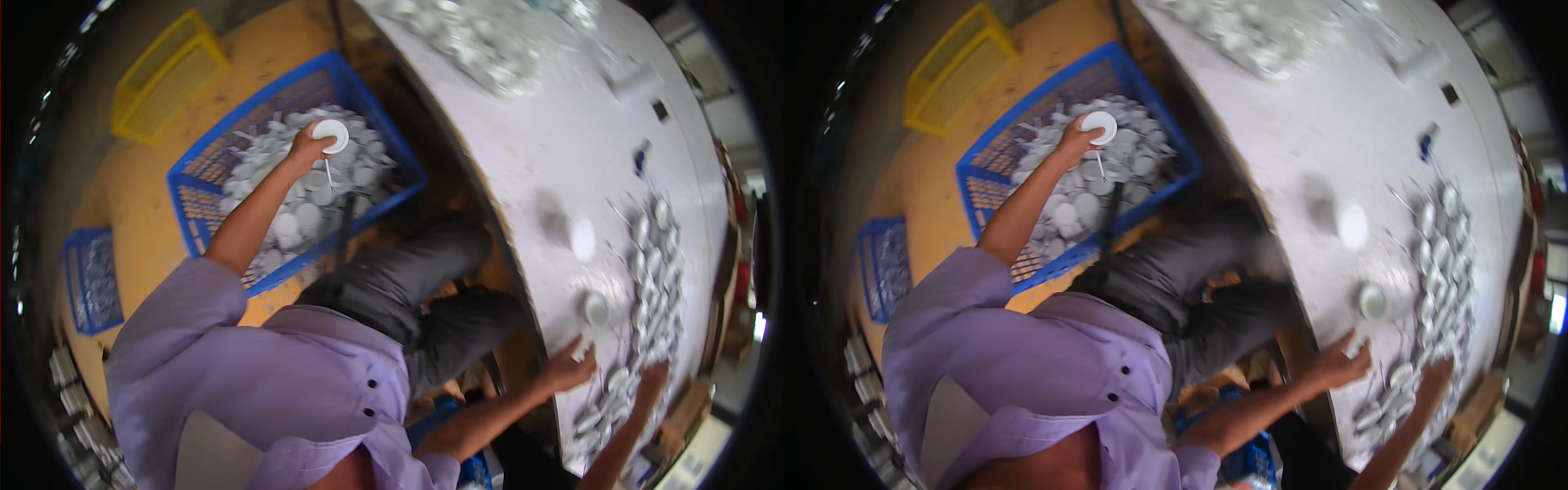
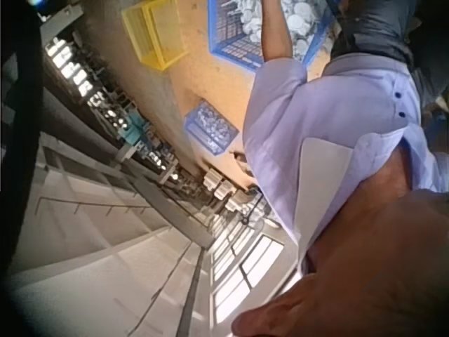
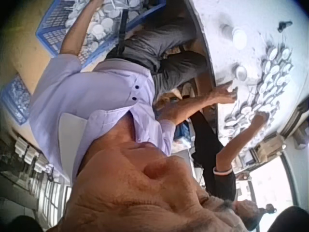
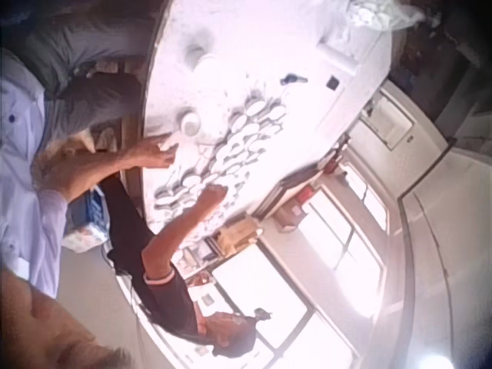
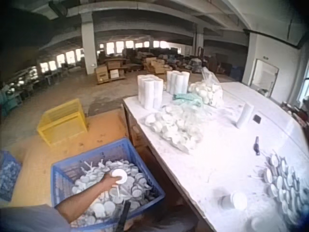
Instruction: The person assembles circular components by hand, placing white paper inserts into white plastic housing units.
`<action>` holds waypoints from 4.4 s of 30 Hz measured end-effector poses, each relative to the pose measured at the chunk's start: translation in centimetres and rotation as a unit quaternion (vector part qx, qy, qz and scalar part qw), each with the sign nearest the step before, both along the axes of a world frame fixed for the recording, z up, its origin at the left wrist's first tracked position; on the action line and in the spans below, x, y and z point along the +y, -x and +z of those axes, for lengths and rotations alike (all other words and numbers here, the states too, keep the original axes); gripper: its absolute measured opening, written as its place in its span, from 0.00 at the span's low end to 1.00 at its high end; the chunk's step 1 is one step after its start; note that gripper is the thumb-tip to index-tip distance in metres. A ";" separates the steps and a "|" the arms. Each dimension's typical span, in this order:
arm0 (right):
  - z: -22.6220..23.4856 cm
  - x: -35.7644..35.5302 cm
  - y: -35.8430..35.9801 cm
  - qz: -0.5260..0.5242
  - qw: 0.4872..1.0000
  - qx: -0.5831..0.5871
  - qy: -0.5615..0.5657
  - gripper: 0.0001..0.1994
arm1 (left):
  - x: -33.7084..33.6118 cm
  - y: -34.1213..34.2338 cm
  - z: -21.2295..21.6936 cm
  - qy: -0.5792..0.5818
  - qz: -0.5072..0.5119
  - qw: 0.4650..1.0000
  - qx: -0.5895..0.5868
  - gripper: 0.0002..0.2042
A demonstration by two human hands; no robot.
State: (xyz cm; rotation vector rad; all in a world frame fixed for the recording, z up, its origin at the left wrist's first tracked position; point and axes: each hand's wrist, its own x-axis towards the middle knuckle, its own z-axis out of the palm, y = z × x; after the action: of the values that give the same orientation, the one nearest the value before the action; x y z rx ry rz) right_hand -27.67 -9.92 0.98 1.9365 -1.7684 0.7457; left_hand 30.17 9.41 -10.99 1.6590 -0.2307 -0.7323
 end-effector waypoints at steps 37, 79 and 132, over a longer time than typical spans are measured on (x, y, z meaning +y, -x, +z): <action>1.7 10.3 -15.5 0.265 0.807 -0.484 -0.214 0.06 | -10.8 27.4 15.2 0.231 -0.456 0.850 -0.124 0.38; 3.4 0.2 -9.9 0.116 0.526 -0.815 -0.212 0.11 | -8.5 27.7 12.1 0.167 -0.428 0.882 -0.109 0.36; -0.8 8.5 -14.2 0.174 0.473 -0.804 -0.315 0.11 | -9.4 30.1 12.4 0.204 -0.473 0.855 -0.065 0.22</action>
State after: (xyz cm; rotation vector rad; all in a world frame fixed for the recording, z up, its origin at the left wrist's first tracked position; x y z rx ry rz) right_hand -13.43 -1.45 0.17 1.8238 -2.7053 3.2890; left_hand 0.09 0.01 1.39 1.1142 -1.2748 -1.1866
